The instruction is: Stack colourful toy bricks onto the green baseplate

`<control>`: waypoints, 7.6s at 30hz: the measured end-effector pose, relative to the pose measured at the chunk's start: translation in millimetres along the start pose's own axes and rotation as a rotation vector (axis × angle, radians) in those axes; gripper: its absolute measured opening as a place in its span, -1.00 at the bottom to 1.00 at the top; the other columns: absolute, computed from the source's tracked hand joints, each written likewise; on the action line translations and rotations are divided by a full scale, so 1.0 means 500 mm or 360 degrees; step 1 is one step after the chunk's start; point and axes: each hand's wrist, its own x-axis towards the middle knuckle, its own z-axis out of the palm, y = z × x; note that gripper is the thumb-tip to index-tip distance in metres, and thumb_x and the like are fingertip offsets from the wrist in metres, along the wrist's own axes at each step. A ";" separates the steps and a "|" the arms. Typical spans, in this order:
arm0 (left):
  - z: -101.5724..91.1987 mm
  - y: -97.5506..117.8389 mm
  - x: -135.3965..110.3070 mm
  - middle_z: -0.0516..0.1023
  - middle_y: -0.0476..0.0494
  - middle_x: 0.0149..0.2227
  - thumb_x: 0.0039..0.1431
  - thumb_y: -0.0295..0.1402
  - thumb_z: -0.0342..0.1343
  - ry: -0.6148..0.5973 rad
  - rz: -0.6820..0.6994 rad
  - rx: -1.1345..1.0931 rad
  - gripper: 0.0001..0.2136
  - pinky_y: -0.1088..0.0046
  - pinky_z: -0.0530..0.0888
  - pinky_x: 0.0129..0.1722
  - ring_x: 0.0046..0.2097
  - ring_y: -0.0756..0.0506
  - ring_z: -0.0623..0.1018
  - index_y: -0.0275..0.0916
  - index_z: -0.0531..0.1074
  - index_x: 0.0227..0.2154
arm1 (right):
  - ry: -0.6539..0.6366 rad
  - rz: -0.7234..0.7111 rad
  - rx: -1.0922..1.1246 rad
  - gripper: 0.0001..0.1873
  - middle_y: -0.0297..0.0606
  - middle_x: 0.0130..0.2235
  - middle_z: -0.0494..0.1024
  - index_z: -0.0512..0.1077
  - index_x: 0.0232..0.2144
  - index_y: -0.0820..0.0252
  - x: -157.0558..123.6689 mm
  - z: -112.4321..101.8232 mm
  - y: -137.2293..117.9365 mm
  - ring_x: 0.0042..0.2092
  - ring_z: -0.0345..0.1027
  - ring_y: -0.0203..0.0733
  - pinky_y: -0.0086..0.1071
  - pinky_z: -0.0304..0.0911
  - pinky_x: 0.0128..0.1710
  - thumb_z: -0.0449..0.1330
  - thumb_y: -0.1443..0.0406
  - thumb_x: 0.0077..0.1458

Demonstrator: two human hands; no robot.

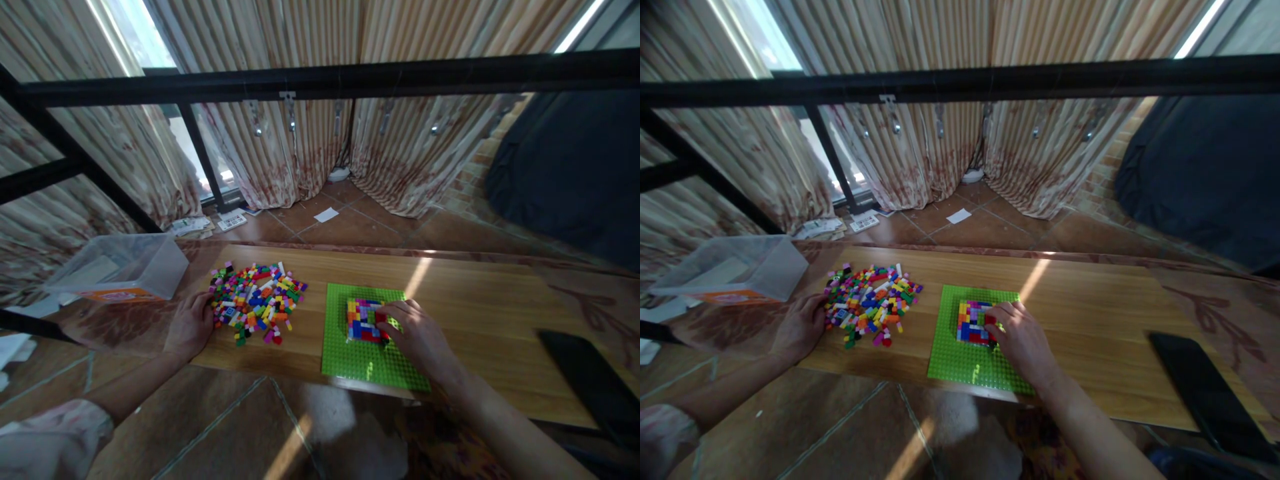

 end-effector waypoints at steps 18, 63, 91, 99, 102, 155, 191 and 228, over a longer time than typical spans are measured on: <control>-0.002 0.005 -0.002 0.42 -0.28 -0.03 0.18 -0.33 -0.17 0.0000 -0.0010 -0.0017 -0.66 0.17 0.34 0.08 0.03 -0.24 0.40 -0.30 0.37 -0.06 | 0.0388 -0.0027 0.0184 -0.82 -0.30 -0.22 0.62 0.53 -0.33 0.10 -0.026 0.030 0.007 -0.18 0.46 -0.20 -0.26 0.34 -0.10 0.15 0.21 0.16; -0.007 0.012 -0.002 0.43 -0.24 -0.04 0.17 -0.34 -0.16 -0.0016 -0.0043 -0.0063 -0.68 0.15 0.35 0.07 0.02 -0.24 0.41 -0.24 0.37 -0.08 | 0.0072 -0.0163 -0.0412 -0.57 -0.02 0.03 0.45 0.50 -0.13 0.29 -0.039 0.010 -0.017 0.01 0.29 -0.01 -0.13 0.22 0.05 -0.02 0.56 0.02; 0.001 0.016 -0.012 0.44 -0.28 -0.03 0.16 -0.45 -0.12 0.0030 -0.0043 -0.0166 -0.68 0.19 0.34 0.09 0.03 -0.23 0.40 -0.29 0.37 -0.05 | -0.0019 -0.0234 0.0160 -0.75 -0.20 -0.26 0.55 0.49 -0.24 0.12 -0.009 0.045 -0.218 -0.20 0.38 -0.11 -0.24 0.28 -0.15 0.02 0.37 0.19; 0.004 0.015 -0.014 0.44 -0.25 -0.03 0.15 -0.48 -0.10 0.0048 -0.0040 -0.0182 -0.68 0.18 0.34 0.10 0.02 -0.22 0.40 -0.27 0.36 -0.04 | 0.0017 0.0174 0.0253 -0.77 -0.21 -0.34 0.52 0.48 -0.34 0.15 0.077 0.126 -0.329 -0.23 0.35 -0.14 -0.31 0.20 -0.19 0.03 0.28 0.21; 0.006 0.016 -0.016 0.44 -0.21 -0.03 0.15 -0.48 -0.09 0.0074 -0.0069 -0.0180 -0.69 0.19 0.36 0.08 0.00 -0.21 0.41 -0.25 0.36 -0.05 | 0.0058 0.0248 0.0246 -0.77 -0.20 -0.28 0.52 0.47 -0.28 0.17 0.096 0.152 -0.338 -0.20 0.33 -0.13 -0.31 0.17 -0.17 0.03 0.24 0.21; 0.006 0.004 -0.006 0.44 -0.26 -0.05 0.17 -0.39 -0.15 0.0054 0.0022 -0.0101 -0.67 0.17 0.34 0.08 0.02 -0.23 0.40 -0.27 0.36 -0.04 | 0.0154 0.0024 -0.0020 -0.83 -0.23 -0.30 0.46 0.39 -0.34 0.15 -0.006 0.027 -0.097 -0.31 0.38 -0.24 -0.40 0.31 -0.30 -0.01 0.36 0.18; 0.008 0.005 -0.008 0.43 -0.27 -0.02 0.16 -0.39 -0.13 0.0055 -0.0023 -0.0115 -0.67 0.15 0.35 0.07 0.02 -0.24 0.40 -0.25 0.37 -0.05 | 0.0072 -0.0171 0.0067 -0.78 -0.17 -0.18 0.53 0.48 -0.21 0.15 0.004 0.019 -0.049 -0.15 0.42 -0.16 -0.26 0.38 -0.10 0.07 0.28 0.16; 0.003 0.005 -0.007 0.43 -0.28 -0.02 0.16 -0.40 -0.14 0.0026 0.0004 -0.0085 -0.66 0.19 0.35 0.05 0.03 -0.24 0.39 -0.30 0.36 -0.04 | 0.0009 -0.0118 -0.0133 -0.78 -0.17 -0.22 0.51 0.45 -0.23 0.20 0.007 0.005 -0.065 -0.18 0.37 -0.15 -0.30 0.33 -0.14 0.02 0.41 0.16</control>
